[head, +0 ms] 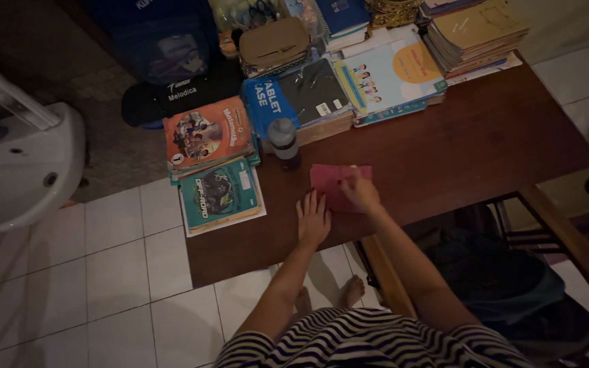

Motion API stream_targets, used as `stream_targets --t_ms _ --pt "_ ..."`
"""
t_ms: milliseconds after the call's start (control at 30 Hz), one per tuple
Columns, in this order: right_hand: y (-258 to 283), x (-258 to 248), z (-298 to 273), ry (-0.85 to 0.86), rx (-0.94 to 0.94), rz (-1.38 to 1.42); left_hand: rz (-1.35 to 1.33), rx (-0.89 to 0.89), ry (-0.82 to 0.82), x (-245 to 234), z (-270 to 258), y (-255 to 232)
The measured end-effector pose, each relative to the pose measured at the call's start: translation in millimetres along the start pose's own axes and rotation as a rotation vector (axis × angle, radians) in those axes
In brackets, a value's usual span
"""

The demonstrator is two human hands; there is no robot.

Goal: Wiping a marble table with a cloth and organizing items on it.

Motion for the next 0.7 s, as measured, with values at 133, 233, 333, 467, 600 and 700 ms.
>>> stream_targets --t_ms 133,233,333,467,600,700 --pt "-4 -2 -15 -0.04 0.17 -0.057 -0.019 0.013 -0.038 5 -2 2" --pt "-4 -2 -34 -0.223 0.089 -0.14 -0.051 0.008 -0.075 3 -1 1" --pt "-8 13 -51 -0.469 -0.271 -0.189 -0.045 0.0 -0.068 1 -1 -1" --pt "-10 30 -58 -0.13 -0.181 -0.538 -0.06 0.001 -0.068 3 0 0" --pt "-5 26 -61 -0.108 -0.135 -0.47 -0.062 0.001 -0.085 4 -1 0" --pt "-2 26 -64 -0.118 -0.125 -0.485 -0.04 -0.002 -0.087 -1 -3 -4"
Point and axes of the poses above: each hand's wrist, its own z-axis towards the middle knuckle, its own x-axis out of the palm, y = z × x, the point moved 1 cm from there along z, towards the middle knuckle, and after that the axes turned 4 degrees about -y, right-handed, at the moved point
